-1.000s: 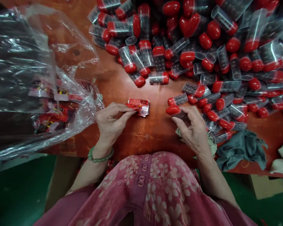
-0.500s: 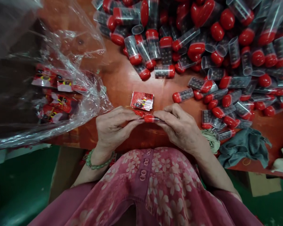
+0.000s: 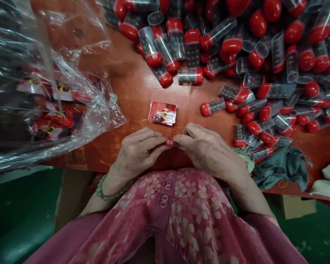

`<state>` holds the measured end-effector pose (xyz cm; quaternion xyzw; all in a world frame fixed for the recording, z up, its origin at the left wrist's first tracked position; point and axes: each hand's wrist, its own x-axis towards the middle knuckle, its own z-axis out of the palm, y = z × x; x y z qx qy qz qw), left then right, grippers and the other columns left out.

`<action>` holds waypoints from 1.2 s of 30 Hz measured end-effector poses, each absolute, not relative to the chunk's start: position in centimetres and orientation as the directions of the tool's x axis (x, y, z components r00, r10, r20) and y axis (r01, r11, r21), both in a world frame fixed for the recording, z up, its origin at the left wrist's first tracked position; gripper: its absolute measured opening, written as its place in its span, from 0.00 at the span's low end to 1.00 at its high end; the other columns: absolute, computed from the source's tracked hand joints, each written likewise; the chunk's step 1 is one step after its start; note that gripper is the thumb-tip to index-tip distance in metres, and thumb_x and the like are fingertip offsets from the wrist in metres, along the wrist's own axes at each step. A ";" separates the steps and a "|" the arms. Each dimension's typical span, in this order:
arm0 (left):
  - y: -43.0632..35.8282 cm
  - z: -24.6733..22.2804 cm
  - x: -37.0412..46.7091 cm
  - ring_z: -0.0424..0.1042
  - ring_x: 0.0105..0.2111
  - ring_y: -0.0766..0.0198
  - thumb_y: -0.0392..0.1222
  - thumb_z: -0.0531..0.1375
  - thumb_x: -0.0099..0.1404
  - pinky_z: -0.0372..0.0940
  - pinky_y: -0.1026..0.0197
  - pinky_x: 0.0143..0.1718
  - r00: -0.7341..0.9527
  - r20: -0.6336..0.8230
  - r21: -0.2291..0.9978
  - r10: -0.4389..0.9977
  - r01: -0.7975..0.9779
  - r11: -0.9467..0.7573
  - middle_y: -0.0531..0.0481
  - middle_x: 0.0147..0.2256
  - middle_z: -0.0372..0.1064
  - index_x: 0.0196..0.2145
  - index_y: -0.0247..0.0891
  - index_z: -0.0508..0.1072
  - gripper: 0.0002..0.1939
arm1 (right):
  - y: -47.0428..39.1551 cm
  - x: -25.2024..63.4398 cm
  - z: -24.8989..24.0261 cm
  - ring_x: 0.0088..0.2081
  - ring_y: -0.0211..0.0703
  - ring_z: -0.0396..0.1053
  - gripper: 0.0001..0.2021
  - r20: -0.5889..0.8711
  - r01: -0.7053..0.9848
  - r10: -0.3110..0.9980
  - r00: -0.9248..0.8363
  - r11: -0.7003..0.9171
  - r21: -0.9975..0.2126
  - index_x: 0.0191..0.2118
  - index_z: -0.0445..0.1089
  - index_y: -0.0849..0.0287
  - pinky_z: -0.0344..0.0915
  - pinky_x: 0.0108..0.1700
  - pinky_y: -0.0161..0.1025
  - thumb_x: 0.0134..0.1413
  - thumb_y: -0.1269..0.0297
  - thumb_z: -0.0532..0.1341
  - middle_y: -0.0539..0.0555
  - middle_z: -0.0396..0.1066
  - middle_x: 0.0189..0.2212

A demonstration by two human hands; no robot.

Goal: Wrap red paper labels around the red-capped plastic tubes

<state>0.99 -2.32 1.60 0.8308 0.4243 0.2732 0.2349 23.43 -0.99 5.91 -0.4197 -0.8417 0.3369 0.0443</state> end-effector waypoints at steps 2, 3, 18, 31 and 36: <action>-2.3 1.7 0.7 0.72 0.31 0.66 0.42 0.60 0.70 0.67 0.62 0.36 0.530 0.199 0.651 0.824 0.557 -0.515 0.49 0.33 0.77 0.39 0.35 0.76 0.08 | -0.8 23.5 5.8 0.33 0.39 0.65 0.10 -0.211 0.634 0.726 -0.654 0.374 -0.677 0.46 0.73 0.55 0.62 0.35 0.36 0.67 0.70 0.55 0.51 0.63 0.33; -2.4 1.8 0.6 0.72 0.31 0.66 0.43 0.59 0.70 0.66 0.62 0.36 0.546 0.168 0.670 0.821 0.548 -0.501 0.50 0.33 0.77 0.40 0.36 0.76 0.09 | -0.7 23.5 5.7 0.34 0.39 0.66 0.10 -0.216 0.613 0.722 -0.658 0.347 -0.710 0.47 0.73 0.55 0.64 0.36 0.36 0.67 0.69 0.55 0.51 0.64 0.34; -1.7 1.8 0.4 0.74 0.27 0.65 0.51 0.67 0.61 0.66 0.63 0.32 0.353 -0.137 0.891 0.925 0.452 -0.041 0.49 0.29 0.78 0.36 0.35 0.81 0.15 | -1.2 23.2 2.7 0.42 0.43 0.76 0.12 -0.219 0.307 0.769 -0.600 -0.031 -0.951 0.51 0.74 0.55 0.70 0.46 0.40 0.63 0.64 0.62 0.53 0.78 0.43; -5.0 -0.8 2.3 0.77 0.29 0.62 0.55 0.71 0.54 0.73 0.59 0.38 0.102 -0.453 0.804 0.885 -0.381 0.456 0.48 0.30 0.80 0.32 0.37 0.82 0.17 | -2.3 19.6 1.0 0.27 0.33 0.66 0.17 -0.356 -0.046 0.837 -0.416 -0.410 -0.911 0.50 0.68 0.57 0.64 0.31 0.33 0.60 0.53 0.65 0.47 0.70 0.31; -4.5 -0.4 2.8 0.74 0.26 0.65 0.57 0.73 0.50 0.72 0.60 0.37 -0.023 -0.504 0.765 0.864 -0.476 0.434 0.50 0.27 0.79 0.27 0.37 0.81 0.19 | -2.8 19.9 1.7 0.35 0.36 0.69 0.18 -0.313 0.166 0.839 -0.446 -0.266 -0.949 0.58 0.61 0.54 0.67 0.40 0.36 0.68 0.53 0.56 0.51 0.72 0.41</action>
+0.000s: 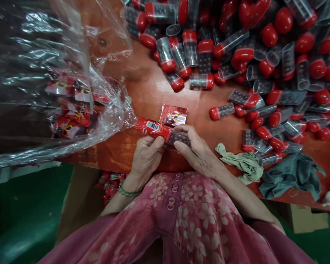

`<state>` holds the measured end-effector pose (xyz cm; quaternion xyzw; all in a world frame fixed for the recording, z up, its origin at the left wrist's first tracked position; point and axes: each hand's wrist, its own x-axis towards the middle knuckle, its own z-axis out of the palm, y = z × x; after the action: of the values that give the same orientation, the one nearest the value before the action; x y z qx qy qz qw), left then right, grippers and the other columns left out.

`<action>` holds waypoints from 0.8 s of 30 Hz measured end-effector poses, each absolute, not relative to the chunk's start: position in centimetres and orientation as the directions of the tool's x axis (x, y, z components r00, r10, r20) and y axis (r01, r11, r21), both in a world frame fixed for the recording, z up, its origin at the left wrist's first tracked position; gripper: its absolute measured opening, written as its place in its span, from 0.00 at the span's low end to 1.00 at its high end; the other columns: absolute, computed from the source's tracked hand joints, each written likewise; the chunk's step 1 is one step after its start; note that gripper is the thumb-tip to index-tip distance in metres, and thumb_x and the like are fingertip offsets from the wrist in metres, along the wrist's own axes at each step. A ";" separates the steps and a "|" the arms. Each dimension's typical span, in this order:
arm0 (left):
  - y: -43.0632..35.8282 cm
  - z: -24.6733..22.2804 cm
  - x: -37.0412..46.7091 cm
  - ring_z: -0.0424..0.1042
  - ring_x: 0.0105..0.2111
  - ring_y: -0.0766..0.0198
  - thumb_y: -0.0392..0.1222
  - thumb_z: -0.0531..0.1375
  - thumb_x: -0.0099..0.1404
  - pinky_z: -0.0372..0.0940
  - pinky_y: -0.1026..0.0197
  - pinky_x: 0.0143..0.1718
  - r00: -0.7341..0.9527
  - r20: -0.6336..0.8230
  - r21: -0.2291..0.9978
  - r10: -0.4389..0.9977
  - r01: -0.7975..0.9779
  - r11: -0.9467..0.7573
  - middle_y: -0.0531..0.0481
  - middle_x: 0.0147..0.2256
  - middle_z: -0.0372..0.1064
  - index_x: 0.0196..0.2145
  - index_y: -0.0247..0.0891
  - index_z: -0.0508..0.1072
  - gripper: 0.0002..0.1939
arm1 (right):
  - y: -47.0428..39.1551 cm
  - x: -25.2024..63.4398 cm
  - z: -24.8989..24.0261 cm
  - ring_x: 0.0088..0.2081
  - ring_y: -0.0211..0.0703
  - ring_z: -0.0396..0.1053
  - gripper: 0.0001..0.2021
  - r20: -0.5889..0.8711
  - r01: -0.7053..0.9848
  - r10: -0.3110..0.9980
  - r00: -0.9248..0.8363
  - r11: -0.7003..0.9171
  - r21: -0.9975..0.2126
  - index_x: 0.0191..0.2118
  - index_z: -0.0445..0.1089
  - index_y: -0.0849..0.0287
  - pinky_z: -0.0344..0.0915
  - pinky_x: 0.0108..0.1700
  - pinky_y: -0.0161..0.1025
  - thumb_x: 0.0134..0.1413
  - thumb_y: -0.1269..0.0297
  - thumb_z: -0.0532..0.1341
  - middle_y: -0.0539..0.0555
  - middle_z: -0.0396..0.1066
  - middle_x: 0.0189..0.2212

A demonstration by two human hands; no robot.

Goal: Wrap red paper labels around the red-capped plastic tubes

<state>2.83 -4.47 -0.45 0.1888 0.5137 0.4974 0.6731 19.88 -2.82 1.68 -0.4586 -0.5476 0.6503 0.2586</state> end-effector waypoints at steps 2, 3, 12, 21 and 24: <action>-4.3 -0.5 2.8 0.75 0.28 0.64 0.57 0.74 0.48 0.72 0.59 0.40 -0.061 -0.507 0.770 0.860 -0.481 0.419 0.50 0.28 0.79 0.28 0.37 0.81 0.20 | -2.9 20.2 1.9 0.35 0.37 0.70 0.17 -0.303 0.261 0.840 -0.450 -0.201 -0.944 0.57 0.63 0.55 0.67 0.41 0.37 0.68 0.55 0.56 0.52 0.73 0.41; -4.3 -0.6 2.7 0.76 0.29 0.64 0.57 0.74 0.47 0.72 0.59 0.41 -0.072 -0.502 0.777 0.862 -0.475 0.413 0.49 0.29 0.79 0.29 0.37 0.81 0.20 | -2.9 20.3 1.9 0.35 0.37 0.71 0.15 -0.293 0.287 0.847 -0.443 -0.175 -0.942 0.56 0.65 0.56 0.68 0.41 0.37 0.68 0.57 0.56 0.52 0.74 0.41; -4.7 -1.8 2.1 0.78 0.38 0.60 0.57 0.73 0.50 0.72 0.55 0.47 -0.038 -0.382 0.884 0.923 -0.305 0.354 0.48 0.37 0.81 0.36 0.38 0.81 0.22 | -3.1 19.3 1.3 0.40 0.43 0.76 0.12 -0.049 0.314 0.946 -0.322 0.058 -0.948 0.49 0.73 0.56 0.74 0.44 0.41 0.63 0.60 0.62 0.55 0.78 0.43; -4.2 -0.6 3.0 0.78 0.44 0.54 0.58 0.72 0.52 0.73 0.54 0.47 0.051 -0.438 0.772 0.898 -0.490 0.404 0.42 0.44 0.80 0.40 0.37 0.81 0.24 | -2.8 17.9 0.9 0.23 0.34 0.71 0.19 -0.351 -0.070 0.898 -0.267 -0.381 -0.922 0.37 0.65 0.55 0.70 0.28 0.31 0.49 0.52 0.72 0.45 0.71 0.24; -4.7 -0.8 3.4 0.78 0.37 0.59 0.56 0.71 0.55 0.72 0.59 0.37 0.122 -0.434 0.738 0.893 -0.520 0.430 0.41 0.47 0.79 0.43 0.37 0.80 0.24 | -2.6 17.6 0.6 0.21 0.34 0.70 0.23 -0.373 -0.168 0.879 -0.298 -0.433 -0.886 0.34 0.60 0.54 0.69 0.26 0.31 0.44 0.52 0.74 0.43 0.70 0.22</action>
<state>3.43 -4.67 -0.78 0.2093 0.4450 0.4911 0.7190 17.58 -2.60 0.64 -0.4633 -0.3835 0.7084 0.3694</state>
